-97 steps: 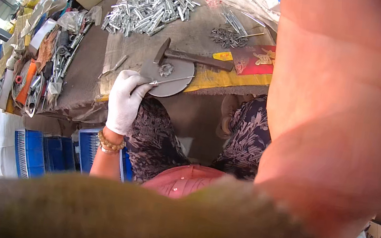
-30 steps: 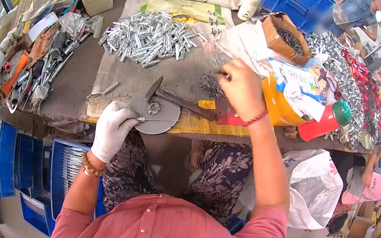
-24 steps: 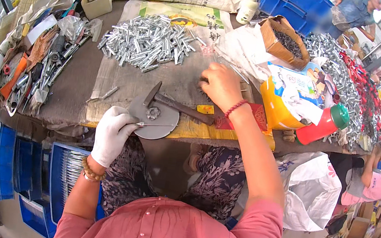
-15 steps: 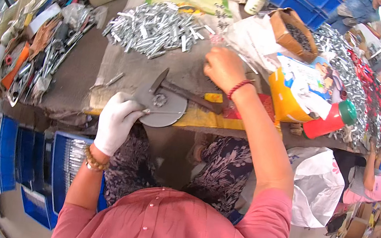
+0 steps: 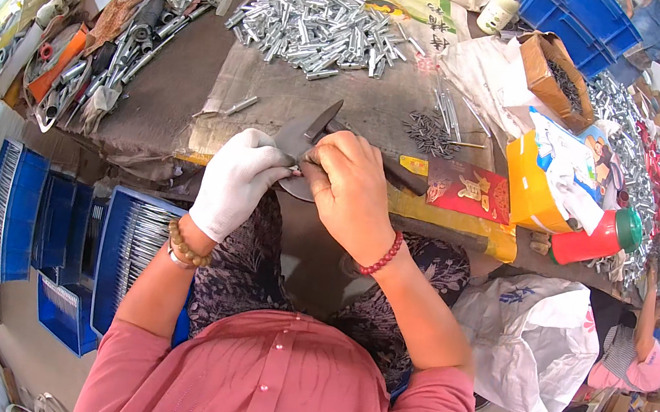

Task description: The person assembles metal parts by inserting metal pins into sleeves on an anvil, securing them using a small hammer, and placing the finished components into a blue tray.

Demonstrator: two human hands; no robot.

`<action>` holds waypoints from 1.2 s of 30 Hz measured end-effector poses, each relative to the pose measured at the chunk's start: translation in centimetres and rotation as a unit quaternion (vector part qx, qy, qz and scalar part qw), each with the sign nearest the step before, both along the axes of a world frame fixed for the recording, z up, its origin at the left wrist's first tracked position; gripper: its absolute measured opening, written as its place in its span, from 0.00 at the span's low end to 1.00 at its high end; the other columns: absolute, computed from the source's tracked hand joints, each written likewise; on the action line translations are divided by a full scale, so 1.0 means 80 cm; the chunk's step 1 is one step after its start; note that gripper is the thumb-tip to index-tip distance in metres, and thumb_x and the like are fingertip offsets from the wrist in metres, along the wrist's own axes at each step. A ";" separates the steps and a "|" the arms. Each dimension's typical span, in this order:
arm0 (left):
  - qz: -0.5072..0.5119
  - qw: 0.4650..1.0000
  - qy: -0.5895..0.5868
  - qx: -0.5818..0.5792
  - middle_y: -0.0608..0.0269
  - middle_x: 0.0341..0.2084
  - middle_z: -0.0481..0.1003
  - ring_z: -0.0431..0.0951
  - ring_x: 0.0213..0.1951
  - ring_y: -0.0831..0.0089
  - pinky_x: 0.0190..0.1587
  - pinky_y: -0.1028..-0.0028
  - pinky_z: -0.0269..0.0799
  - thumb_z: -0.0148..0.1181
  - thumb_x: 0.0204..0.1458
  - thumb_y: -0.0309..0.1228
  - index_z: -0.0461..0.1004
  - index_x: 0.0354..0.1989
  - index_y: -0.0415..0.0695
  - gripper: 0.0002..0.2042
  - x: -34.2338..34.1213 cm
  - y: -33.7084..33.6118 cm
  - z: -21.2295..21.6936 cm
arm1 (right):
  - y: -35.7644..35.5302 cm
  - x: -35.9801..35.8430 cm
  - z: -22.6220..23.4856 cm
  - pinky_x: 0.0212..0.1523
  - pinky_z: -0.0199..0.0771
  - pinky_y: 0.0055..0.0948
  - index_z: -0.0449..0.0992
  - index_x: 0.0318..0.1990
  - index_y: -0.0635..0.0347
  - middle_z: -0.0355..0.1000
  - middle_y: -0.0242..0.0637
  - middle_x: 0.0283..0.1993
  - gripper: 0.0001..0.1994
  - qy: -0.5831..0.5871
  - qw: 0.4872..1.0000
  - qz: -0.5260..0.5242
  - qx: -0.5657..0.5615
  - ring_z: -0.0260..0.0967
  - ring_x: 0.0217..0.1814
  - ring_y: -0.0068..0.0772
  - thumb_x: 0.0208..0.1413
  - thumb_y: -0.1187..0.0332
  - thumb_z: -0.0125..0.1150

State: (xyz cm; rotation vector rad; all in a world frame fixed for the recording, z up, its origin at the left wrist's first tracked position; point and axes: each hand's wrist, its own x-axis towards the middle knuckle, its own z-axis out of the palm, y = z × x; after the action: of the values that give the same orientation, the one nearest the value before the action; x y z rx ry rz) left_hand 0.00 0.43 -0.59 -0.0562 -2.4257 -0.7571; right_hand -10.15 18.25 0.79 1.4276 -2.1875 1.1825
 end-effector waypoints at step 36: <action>-0.031 0.998 -0.007 0.050 0.53 0.33 0.76 0.75 0.40 0.52 0.46 0.59 0.72 0.71 0.48 0.23 0.80 0.29 0.39 0.04 -0.003 0.003 0.003 | 0.034 -0.043 0.016 0.46 0.75 0.48 0.79 0.37 0.59 0.77 0.44 0.37 0.06 0.061 0.950 -0.133 0.278 0.76 0.45 0.48 0.53 0.70 0.62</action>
State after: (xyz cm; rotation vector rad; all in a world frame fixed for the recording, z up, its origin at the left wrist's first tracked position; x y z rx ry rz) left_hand -0.21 0.67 -0.36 -0.0882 -2.4043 -0.9079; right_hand -13.59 20.98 2.07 1.2789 -2.6355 0.3854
